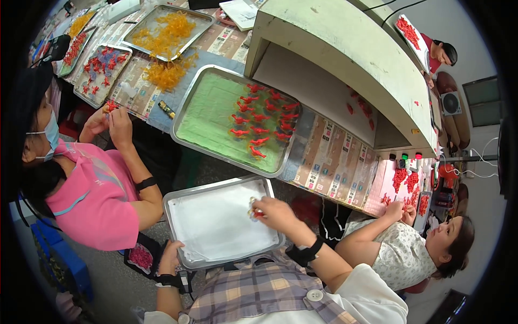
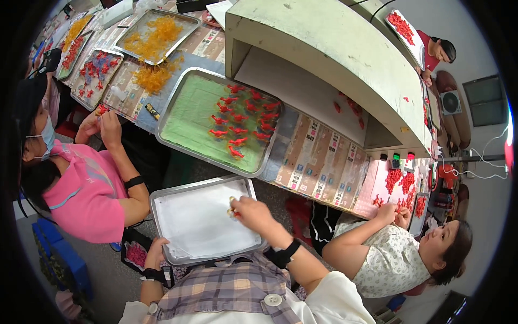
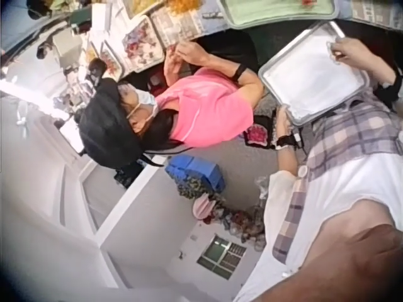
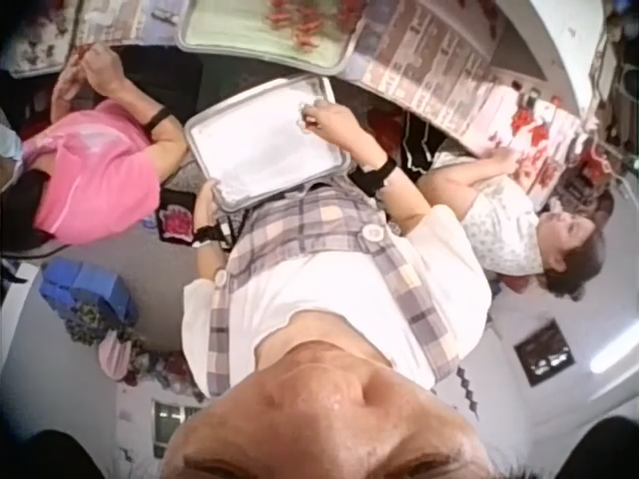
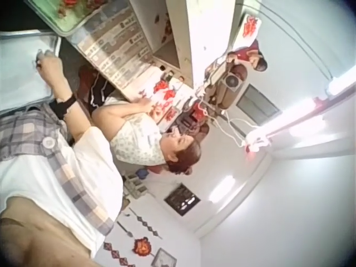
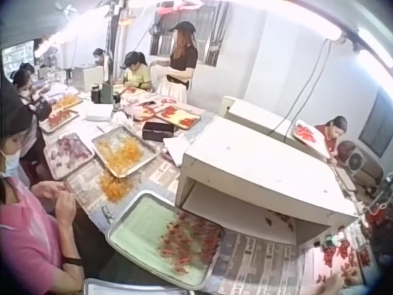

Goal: Carrying a tray of plastic items and sorting them into containers at a manufacturing facility workstation.

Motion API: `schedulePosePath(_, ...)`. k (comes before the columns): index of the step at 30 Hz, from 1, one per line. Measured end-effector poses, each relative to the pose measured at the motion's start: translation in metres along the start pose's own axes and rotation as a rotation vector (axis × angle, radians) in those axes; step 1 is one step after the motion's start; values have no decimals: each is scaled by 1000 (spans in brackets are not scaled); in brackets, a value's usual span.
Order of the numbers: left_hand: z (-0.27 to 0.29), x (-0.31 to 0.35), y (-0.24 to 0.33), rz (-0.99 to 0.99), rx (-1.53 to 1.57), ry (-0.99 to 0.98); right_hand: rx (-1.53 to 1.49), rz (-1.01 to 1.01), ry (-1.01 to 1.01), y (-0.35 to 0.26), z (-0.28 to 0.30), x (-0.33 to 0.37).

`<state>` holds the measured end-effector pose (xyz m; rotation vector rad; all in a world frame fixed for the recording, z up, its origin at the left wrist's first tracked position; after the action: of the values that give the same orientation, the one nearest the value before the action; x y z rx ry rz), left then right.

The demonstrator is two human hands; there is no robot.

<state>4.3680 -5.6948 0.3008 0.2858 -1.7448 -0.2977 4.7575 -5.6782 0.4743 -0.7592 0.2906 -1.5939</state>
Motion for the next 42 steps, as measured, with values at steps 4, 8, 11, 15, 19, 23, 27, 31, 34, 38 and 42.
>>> schedulePosePath(4, -26, 14, 20, 9, -13, -26, -74, 85, -123, -14, -3, -3)
schedulePosePath(8, -12, 4, 9, 14, 11, -41, -117, -143, 330, 39, 100, -37)
schedulePosePath(11, -6, -2, 1, 21, 3, -21, 206, -109, 521, 62, 151, -74)
schedulePosePath(15, -22, 8, 11, 7, -51, -20, 449, -110, 394, 93, 136, -111)
schedulePosePath(19, -33, 10, 17, 3, -90, 71, 264, -172, 397, 103, 135, -101)
schedulePosePath(23, -55, 2, 19, 26, -131, -19, 93, -111, 224, 53, 121, -40)
schedulePosePath(27, -77, -11, 18, 69, -146, -93, -57, -102, -151, 22, 27, 14)
schedulePosePath(31, -70, -22, 12, 56, -155, -83, -137, -37, -72, 21, 49, 2)
schedulePosePath(34, -84, -8, 23, 67, -193, 7, 161, -10, 326, 44, 147, -55)
schedulePosePath(38, -92, -17, 18, 62, -223, -110, 511, -31, 529, 93, 187, -124)
schedulePosePath(42, -90, -21, 16, 71, -283, -58, 706, -130, 312, 128, 168, -163)
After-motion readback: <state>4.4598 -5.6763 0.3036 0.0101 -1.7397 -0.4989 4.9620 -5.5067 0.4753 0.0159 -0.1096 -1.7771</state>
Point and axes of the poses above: each hand's wrist, its own x-axis away from the middle knuckle, its own z-axis out of the back of the hand, y = z × x, the point moved 10 cm from there along -x, towards the middle knuckle, and after that the axes turned 1 degree about -y, right-handed, at the moved point
